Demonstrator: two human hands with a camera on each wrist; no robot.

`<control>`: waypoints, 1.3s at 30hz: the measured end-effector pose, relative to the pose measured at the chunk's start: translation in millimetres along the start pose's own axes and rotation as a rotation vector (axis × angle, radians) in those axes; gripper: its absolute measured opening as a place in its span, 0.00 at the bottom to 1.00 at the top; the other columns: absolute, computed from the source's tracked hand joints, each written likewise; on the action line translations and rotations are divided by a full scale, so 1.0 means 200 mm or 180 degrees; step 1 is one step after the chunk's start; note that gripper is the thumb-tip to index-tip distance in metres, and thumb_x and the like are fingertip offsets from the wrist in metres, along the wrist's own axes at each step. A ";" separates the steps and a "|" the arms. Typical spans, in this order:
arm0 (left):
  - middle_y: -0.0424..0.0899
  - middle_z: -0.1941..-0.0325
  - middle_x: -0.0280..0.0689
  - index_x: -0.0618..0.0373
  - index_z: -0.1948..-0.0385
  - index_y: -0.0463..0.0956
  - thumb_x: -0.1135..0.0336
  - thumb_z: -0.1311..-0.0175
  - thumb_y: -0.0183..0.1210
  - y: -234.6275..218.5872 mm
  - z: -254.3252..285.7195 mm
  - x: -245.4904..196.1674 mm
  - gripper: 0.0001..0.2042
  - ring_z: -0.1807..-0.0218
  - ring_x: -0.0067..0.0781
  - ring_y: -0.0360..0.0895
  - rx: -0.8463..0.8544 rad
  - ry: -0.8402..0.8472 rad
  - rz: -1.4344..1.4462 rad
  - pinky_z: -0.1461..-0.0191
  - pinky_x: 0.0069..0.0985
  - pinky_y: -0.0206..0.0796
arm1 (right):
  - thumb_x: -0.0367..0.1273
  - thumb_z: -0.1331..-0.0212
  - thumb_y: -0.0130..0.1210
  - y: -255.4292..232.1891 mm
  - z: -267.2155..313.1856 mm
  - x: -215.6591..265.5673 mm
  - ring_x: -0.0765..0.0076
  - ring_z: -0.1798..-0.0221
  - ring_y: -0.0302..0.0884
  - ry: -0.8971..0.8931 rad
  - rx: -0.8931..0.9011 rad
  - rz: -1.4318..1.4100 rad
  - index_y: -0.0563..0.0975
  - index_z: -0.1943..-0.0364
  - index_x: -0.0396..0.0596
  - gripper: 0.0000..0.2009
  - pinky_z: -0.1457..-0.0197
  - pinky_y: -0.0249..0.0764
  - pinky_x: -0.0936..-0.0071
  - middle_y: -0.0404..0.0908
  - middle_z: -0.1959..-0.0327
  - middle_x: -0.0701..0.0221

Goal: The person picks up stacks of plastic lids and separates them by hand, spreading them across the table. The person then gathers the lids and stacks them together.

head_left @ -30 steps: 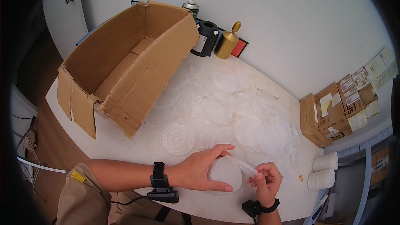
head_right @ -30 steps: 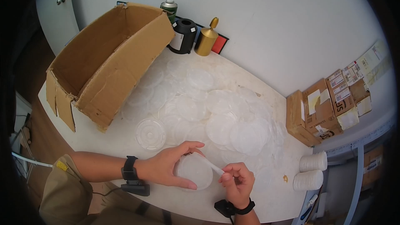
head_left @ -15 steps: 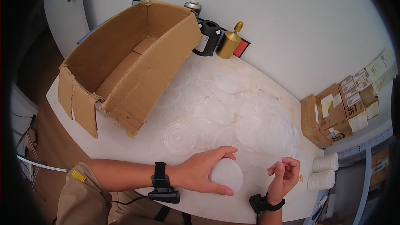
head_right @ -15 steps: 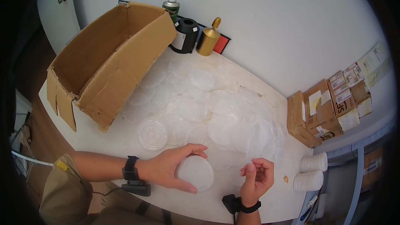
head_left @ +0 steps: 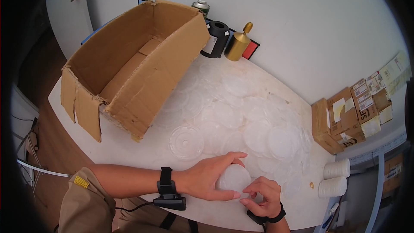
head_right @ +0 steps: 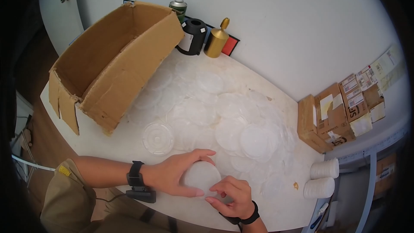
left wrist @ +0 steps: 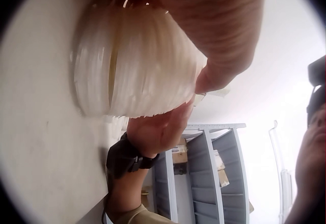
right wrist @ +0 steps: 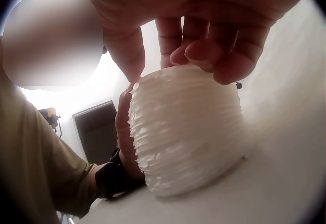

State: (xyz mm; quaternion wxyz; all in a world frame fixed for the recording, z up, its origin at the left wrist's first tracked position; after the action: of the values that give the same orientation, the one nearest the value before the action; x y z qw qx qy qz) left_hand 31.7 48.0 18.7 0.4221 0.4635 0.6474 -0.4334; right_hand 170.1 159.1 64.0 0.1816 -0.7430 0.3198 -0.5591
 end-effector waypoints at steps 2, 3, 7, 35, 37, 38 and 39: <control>0.77 0.38 0.45 0.58 0.26 0.54 0.56 0.45 0.73 0.00 0.00 0.01 0.46 0.39 0.43 0.77 0.0007 -0.0086 0.0025 0.35 0.33 0.69 | 0.31 0.55 0.75 0.00 0.00 0.00 0.74 0.80 0.75 -0.0029 0.0021 0.0003 0.83 0.68 0.46 0.12 0.78 0.68 0.78 0.80 0.73 0.71; 0.77 0.38 0.44 0.58 0.27 0.54 0.56 0.45 0.74 0.00 0.00 0.01 0.46 0.39 0.42 0.77 -0.0002 -0.0097 0.0025 0.36 0.33 0.69 | 0.30 0.55 0.75 0.00 -0.01 0.00 0.74 0.79 0.75 -0.0080 0.0034 -0.0016 0.83 0.68 0.46 0.12 0.78 0.69 0.78 0.80 0.72 0.71; 0.78 0.42 0.49 0.62 0.29 0.56 0.47 0.41 0.71 0.00 0.00 0.02 0.45 0.42 0.48 0.79 -0.0113 -0.0082 0.0096 0.39 0.33 0.70 | 0.28 0.54 0.74 -0.01 -0.01 0.01 0.73 0.79 0.75 -0.0179 0.0073 0.0068 0.83 0.69 0.46 0.10 0.77 0.69 0.78 0.80 0.72 0.71; 0.73 0.37 0.54 0.63 0.25 0.45 0.41 0.51 0.76 0.00 0.00 0.00 0.60 0.36 0.53 0.74 -0.0109 -0.0097 0.0185 0.36 0.36 0.68 | 0.28 0.36 0.62 -0.11 0.18 -0.14 0.81 0.78 0.75 0.0783 -0.1445 -0.0947 0.75 0.65 0.40 0.07 0.71 0.71 0.82 0.80 0.77 0.71; 0.73 0.33 0.44 0.57 0.23 0.44 0.52 0.53 0.80 0.00 0.00 -0.01 0.59 0.35 0.45 0.74 0.0076 -0.0235 -0.0040 0.33 0.34 0.68 | 0.29 0.35 0.61 -0.13 0.17 -0.14 0.81 0.79 0.74 0.0703 -0.1757 -0.1082 0.74 0.63 0.40 0.08 0.72 0.71 0.82 0.78 0.77 0.72; 0.73 0.33 0.44 0.57 0.23 0.44 0.52 0.53 0.80 0.00 0.00 -0.01 0.59 0.35 0.45 0.74 0.0069 -0.0237 -0.0039 0.33 0.34 0.68 | 0.29 0.34 0.60 -0.15 0.17 -0.13 0.81 0.80 0.73 0.0624 -0.2067 -0.1220 0.73 0.61 0.40 0.09 0.72 0.72 0.82 0.76 0.77 0.72; 0.73 0.33 0.44 0.58 0.24 0.46 0.52 0.53 0.79 0.00 0.00 -0.01 0.58 0.35 0.44 0.75 0.0144 -0.0218 -0.0098 0.34 0.34 0.68 | 0.29 0.32 0.58 -0.18 0.17 -0.14 0.81 0.79 0.72 0.0704 -0.2246 -0.1027 0.72 0.57 0.40 0.08 0.72 0.73 0.82 0.74 0.76 0.73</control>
State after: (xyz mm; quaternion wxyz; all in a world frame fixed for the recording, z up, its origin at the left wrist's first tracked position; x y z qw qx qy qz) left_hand 31.5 48.2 20.4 0.4267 0.4478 0.6297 -0.4700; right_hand 207.2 200.7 55.8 -0.2103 -0.7358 0.3890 -0.5129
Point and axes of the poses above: each hand's wrist, its own z-axis away from the middle knuckle, its own y-axis out of the palm, x = y × z, the point moved 6 cm from there along -z, towards the middle knuckle
